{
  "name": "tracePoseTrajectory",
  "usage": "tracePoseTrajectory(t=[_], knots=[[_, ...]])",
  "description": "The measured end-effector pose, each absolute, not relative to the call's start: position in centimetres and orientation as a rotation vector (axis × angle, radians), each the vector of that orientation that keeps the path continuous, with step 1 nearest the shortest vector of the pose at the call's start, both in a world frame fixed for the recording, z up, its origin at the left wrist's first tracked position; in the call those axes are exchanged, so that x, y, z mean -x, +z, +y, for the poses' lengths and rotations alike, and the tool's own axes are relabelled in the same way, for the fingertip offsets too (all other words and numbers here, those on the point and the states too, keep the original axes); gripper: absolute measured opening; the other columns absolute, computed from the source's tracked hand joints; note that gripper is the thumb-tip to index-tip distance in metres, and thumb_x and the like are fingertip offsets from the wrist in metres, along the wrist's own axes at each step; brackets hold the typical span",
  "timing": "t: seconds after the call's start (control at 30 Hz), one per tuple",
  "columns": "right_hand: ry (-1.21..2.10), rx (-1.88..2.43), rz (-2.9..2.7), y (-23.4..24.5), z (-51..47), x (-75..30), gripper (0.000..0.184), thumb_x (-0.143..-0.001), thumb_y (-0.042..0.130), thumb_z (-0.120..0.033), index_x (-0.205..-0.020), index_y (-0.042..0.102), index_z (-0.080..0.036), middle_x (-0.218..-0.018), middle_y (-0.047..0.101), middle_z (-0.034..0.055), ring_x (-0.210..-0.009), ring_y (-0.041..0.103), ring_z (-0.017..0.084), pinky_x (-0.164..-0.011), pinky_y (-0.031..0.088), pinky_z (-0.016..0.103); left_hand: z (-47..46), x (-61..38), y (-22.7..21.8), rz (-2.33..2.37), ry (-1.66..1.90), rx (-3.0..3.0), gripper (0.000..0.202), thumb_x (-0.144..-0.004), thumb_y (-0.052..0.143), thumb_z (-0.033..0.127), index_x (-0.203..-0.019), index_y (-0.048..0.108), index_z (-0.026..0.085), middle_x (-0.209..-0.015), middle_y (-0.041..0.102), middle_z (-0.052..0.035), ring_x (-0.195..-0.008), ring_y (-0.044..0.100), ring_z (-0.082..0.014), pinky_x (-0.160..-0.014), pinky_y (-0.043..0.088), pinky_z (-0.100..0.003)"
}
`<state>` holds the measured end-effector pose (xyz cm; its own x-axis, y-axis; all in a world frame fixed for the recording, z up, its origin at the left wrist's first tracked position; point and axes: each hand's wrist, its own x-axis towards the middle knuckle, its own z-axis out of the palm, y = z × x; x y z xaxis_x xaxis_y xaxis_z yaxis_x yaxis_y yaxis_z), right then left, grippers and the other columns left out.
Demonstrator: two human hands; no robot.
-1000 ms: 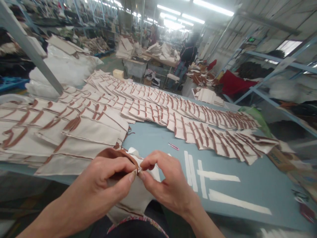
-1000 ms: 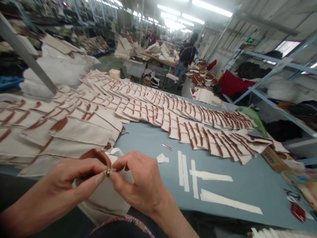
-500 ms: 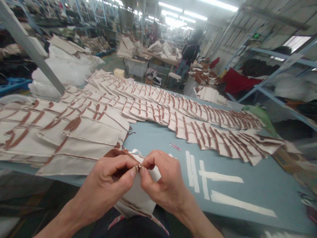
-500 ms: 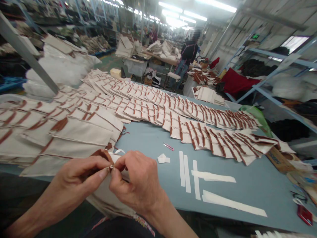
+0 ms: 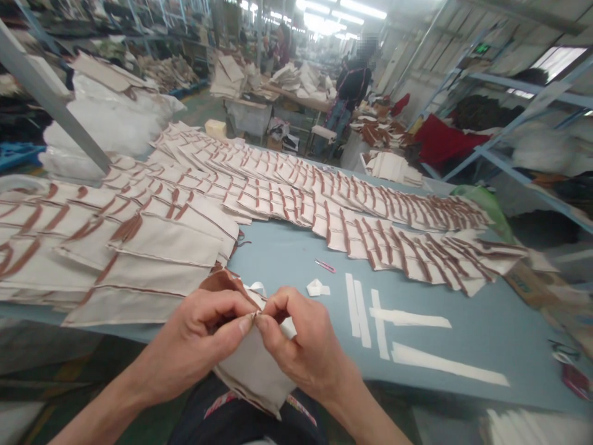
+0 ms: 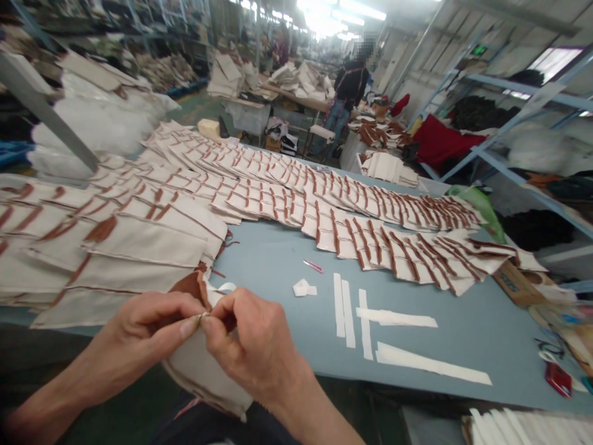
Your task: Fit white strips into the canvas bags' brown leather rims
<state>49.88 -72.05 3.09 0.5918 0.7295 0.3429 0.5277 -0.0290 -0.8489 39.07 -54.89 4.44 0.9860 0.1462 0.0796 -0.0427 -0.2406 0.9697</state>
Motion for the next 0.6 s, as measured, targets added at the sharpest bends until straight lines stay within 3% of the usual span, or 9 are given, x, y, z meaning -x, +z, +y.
tracePoseTrajectory(t=[0.3, 0.6], knots=[[0.548, 1.669, -0.857, 4.8, -71.6, -49.6, 0.018, -0.091, 0.057, -0.029, -0.074, 0.051, -0.025, -0.065, 0.058, -0.0038, -0.06, 0.053, 0.012, -0.055, 0.041, 0.023, -54.6, -39.2, 4.7, 0.005, 0.182, -1.925, 0.026, -0.096, 0.06, 0.02, -0.08, 0.08, 0.02, -0.071, 0.073, 0.0025, -0.064, 0.06, -0.0128, -0.062, 0.045, -0.019], [0.727, 1.551, -0.842, 4.2, -71.6, -49.6, 0.018, -0.086, 0.066, -0.027, -0.076, 0.052, -0.024, -0.064, 0.058, -0.0058, -0.055, 0.053, 0.01, -0.052, 0.043, 0.021, -53.8, -39.6, 4.5, -0.042, 0.003, -1.788, 0.024, -0.086, 0.056, 0.021, -0.064, 0.063, 0.018, -0.058, 0.056, 0.0053, -0.055, 0.049, -0.0096, -0.053, 0.037, -0.018]])
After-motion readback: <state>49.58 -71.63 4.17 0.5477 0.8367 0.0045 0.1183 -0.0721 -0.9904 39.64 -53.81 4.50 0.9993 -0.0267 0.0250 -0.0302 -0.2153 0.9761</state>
